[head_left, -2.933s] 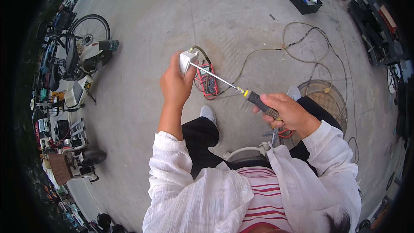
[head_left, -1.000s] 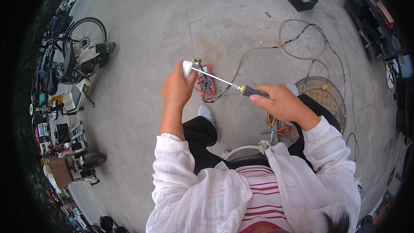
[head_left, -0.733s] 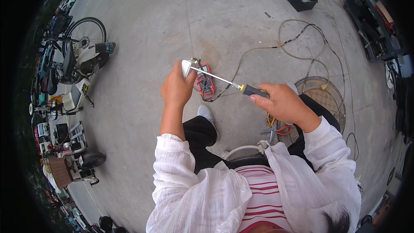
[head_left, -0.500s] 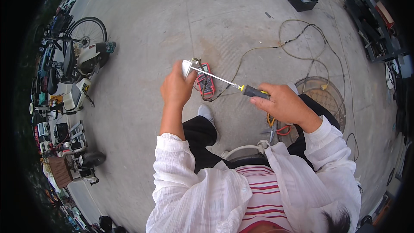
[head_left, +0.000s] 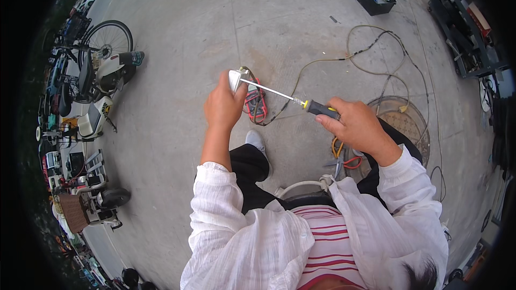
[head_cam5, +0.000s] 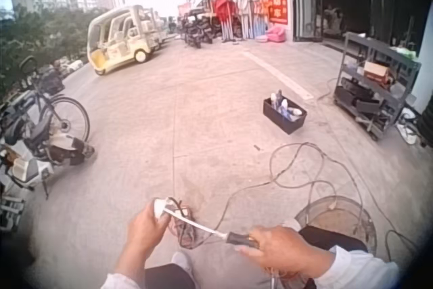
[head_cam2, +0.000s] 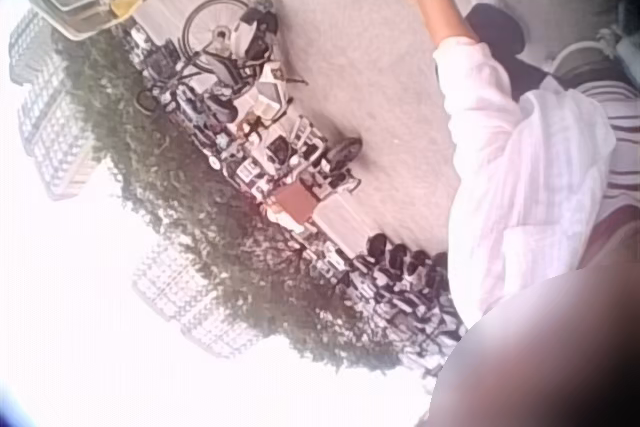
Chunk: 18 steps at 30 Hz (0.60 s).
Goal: The person uses a screwdriver to open a white power strip, adjusts internal wires, and closes the casing. They then plug the power strip into another outlet and connect a black power adapter to test the connection.
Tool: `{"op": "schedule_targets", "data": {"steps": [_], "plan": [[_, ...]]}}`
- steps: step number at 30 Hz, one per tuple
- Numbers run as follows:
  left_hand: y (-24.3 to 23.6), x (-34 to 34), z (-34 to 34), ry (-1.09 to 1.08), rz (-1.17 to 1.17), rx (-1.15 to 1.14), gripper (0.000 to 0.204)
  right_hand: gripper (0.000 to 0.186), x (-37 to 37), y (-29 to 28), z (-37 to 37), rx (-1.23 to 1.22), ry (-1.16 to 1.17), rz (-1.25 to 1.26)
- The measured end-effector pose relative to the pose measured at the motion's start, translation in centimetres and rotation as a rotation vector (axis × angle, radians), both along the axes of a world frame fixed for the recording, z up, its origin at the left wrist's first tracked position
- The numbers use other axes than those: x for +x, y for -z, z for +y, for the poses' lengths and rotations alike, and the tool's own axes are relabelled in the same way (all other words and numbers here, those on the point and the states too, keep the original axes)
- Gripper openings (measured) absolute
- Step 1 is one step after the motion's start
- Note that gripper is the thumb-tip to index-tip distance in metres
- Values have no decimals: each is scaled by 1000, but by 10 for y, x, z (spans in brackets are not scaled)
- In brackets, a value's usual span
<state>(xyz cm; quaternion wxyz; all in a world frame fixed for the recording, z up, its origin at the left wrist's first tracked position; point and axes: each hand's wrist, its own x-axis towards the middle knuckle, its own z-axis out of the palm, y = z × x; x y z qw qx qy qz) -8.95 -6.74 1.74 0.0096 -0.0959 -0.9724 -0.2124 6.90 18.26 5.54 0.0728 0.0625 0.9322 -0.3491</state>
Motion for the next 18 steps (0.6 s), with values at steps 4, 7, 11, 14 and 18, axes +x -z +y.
{"op": "schedule_targets", "data": {"steps": [4,7,11,14,18], "plan": [[6,-3,-1,-21,26,-1,43,42,6,5,-11,-18,-24,36],[-4,2,1,47,-55,50,44,41,3,-7,4,-10,-59,46],[2,3,4,12,-64,27,45,38,2,-15,7,-64,-48,-37],[4,0,2,-58,-40,3,48,36,4,-11,5,-87,-41,-15],[9,-46,-73,-386,155,-69,51,39,34,11,14,251,5,-19]]}}
